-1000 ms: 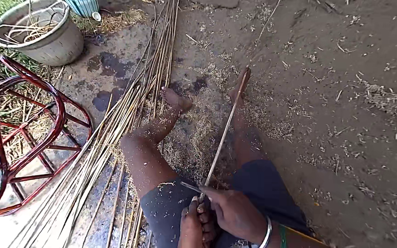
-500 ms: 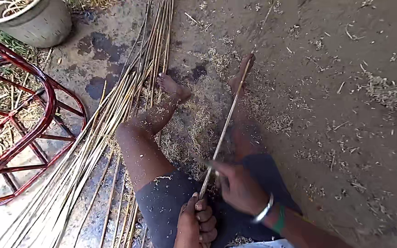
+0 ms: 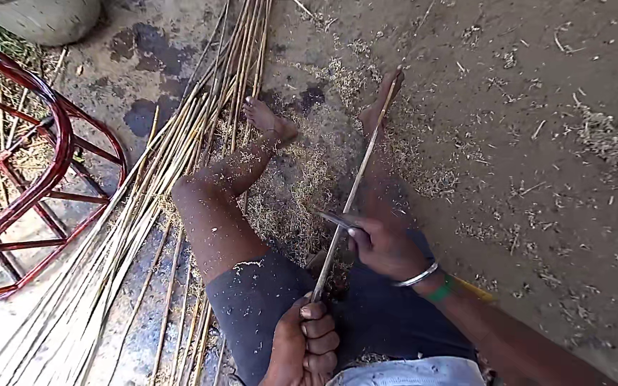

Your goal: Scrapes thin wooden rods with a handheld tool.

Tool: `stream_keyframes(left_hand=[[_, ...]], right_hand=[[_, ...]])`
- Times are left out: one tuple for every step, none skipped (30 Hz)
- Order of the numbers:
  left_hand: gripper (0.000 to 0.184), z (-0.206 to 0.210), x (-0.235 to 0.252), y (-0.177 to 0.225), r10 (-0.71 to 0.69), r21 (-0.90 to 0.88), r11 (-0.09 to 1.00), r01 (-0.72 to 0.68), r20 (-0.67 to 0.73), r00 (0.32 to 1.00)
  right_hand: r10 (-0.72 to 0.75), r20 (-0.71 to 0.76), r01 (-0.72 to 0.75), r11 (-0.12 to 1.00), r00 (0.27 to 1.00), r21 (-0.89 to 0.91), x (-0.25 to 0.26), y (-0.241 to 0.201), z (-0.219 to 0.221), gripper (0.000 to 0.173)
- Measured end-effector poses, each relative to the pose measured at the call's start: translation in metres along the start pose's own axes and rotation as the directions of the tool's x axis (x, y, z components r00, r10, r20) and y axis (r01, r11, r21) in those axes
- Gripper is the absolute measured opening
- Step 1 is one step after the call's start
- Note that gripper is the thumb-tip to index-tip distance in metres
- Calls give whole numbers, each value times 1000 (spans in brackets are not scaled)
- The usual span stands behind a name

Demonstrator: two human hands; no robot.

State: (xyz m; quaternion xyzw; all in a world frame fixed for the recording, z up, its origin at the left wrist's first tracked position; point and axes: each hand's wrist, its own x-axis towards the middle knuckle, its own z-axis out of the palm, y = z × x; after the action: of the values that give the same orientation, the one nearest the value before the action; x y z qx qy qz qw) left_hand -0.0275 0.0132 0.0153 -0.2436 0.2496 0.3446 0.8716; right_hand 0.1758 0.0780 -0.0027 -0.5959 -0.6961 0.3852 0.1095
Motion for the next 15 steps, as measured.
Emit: stream_keyframes(left_hand=[[55,-1,-2,-1,0,-5,1000,0,-19,1000],[56,1,2,2,15,10,1000,-15,-27,1000],[57,3,6,7,31,45,999,-30,-25,999],[56,3,3,6,24,54,998,-23,-25,999],[53,3,-2,2,3,36,999,-3,-12,1000],[50,3,-1,2,-28,12,1000,28,10,1000],[48,2,1,3,-58,-19,998,59,37,998],[46,0,-2,2,-83,-53,995,85,44,996],[47,-1,-4,2,-89,-67,994,91,29,996],[50,0,-1,4,-75,-57,995,76,13,997],[51,1,2,7,-58,-36,998,58,-5,998],[51,-1,-3,5,-57,-29,998,57,-28,998],[51,-2,-8,1,-68,-28,997,67,-34,997],[50,-2,-5,3,-74,-21,997,74,-9,997],[48,-3,-1,6,-76,-18,997,76,16,997]], right_hand=[[2,-10,-2,1000,1000,1,-8,-6,8,37],[-46,-33,46,999,998,10,-15,-18,15,39],[-130,-81,132,991,988,22,-21,-30,23,40],[-170,-84,174,984,982,47,-29,-38,23,39],[-162,-71,166,985,984,55,-31,-36,16,37],[-117,-61,119,992,991,35,-20,-22,5,36],[-62,-44,62,998,997,13,-5,-5,-6,34],[-32,-34,32,999,999,4,-2,2,-6,34],[-39,-44,38,999,998,-5,-9,-2,2,36],[-92,-86,91,996,992,-11,-17,-14,14,39],[-168,-137,170,985,976,4,-28,-28,27,41],[-200,-134,209,976,971,61,-45,-41,34,39],[-210,-113,224,965,971,138,-55,-47,33,36],[-212,-94,228,949,973,220,-52,-43,24,34],[-192,-87,210,927,978,310,-44,-33,14,34]])
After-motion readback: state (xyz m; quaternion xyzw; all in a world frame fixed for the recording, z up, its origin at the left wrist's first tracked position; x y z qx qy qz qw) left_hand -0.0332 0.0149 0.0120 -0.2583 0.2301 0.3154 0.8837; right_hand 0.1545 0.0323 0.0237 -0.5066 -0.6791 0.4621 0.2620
